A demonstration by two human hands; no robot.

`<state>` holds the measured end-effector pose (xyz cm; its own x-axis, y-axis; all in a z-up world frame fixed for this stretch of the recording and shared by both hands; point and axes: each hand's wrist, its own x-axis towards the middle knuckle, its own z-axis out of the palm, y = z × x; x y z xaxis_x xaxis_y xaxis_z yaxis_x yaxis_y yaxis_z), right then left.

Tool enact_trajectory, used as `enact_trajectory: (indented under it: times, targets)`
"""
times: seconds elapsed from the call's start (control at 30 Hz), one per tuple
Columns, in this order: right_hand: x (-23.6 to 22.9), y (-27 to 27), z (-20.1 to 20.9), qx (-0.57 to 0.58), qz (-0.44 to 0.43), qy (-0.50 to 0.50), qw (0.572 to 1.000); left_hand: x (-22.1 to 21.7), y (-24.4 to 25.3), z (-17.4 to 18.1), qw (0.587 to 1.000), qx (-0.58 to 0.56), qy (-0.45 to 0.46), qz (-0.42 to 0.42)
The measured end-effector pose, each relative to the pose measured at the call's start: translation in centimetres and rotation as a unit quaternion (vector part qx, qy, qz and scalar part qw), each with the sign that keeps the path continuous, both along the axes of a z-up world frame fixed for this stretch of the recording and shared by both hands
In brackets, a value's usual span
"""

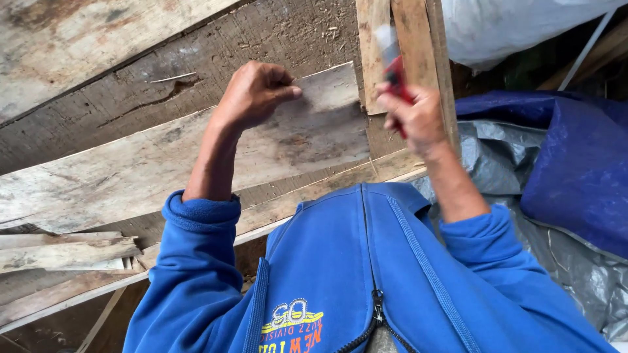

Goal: Using a utility knife to score and snap thin wood strips to size in a workshop.

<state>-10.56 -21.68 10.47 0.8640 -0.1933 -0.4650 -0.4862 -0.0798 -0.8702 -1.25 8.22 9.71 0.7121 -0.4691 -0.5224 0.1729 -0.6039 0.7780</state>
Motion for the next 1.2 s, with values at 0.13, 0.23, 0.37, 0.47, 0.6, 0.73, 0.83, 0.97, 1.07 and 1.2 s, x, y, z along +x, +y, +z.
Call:
enact_trajectory:
  times: [0.13,0.23,0.37,0.47,0.6,0.73,0.83,0.97,1.07,1.2]
  targets:
    - [-2.0,1.7,-2.8,0.11,0.035,0.074,0.991,0.4,0.9,0.1,0.999,-0.022,-0.022,-0.022]
    - [-2.1,1.2,-3.8,0.192,0.006,0.076,0.978,1.1,1.1,1.0,0.999,-0.047,-0.004,-0.02]
    - [-2.0,0.3,-4.2,0.287,0.007,0.069,0.955,1.6,1.6,0.3,0.997,-0.082,0.01,-0.012]
    - [-1.7,0.9,-3.1,0.237,0.007,0.064,0.969,1.6,1.5,0.7,0.997,-0.072,0.0,-0.01]
    - [-1.8,2.9,-2.4,0.078,0.007,-0.001,0.997,1.6,1.3,0.2,0.999,-0.035,-0.026,-0.012]
    - [-1.0,3.8,-2.7,-0.105,0.059,-0.122,0.985,2.3,1.7,-1.0,0.998,-0.008,-0.057,-0.014]
    - [-0.5,4.0,-4.5,-0.016,0.053,-0.04,0.998,2.3,2.4,-2.4,0.998,0.012,-0.058,-0.012]
    - [0.1,4.5,-4.7,0.026,0.059,0.022,0.998,2.3,3.0,-3.1,0.999,0.009,-0.04,0.018]
    - [0.3,5.1,-5.2,-0.017,0.04,0.04,0.998,2.3,3.2,-4.4,0.996,0.022,-0.083,0.007]
    - [0.2,5.5,-5.7,-0.044,0.04,0.012,0.998,2.6,3.0,-4.5,0.997,0.019,-0.074,0.004]
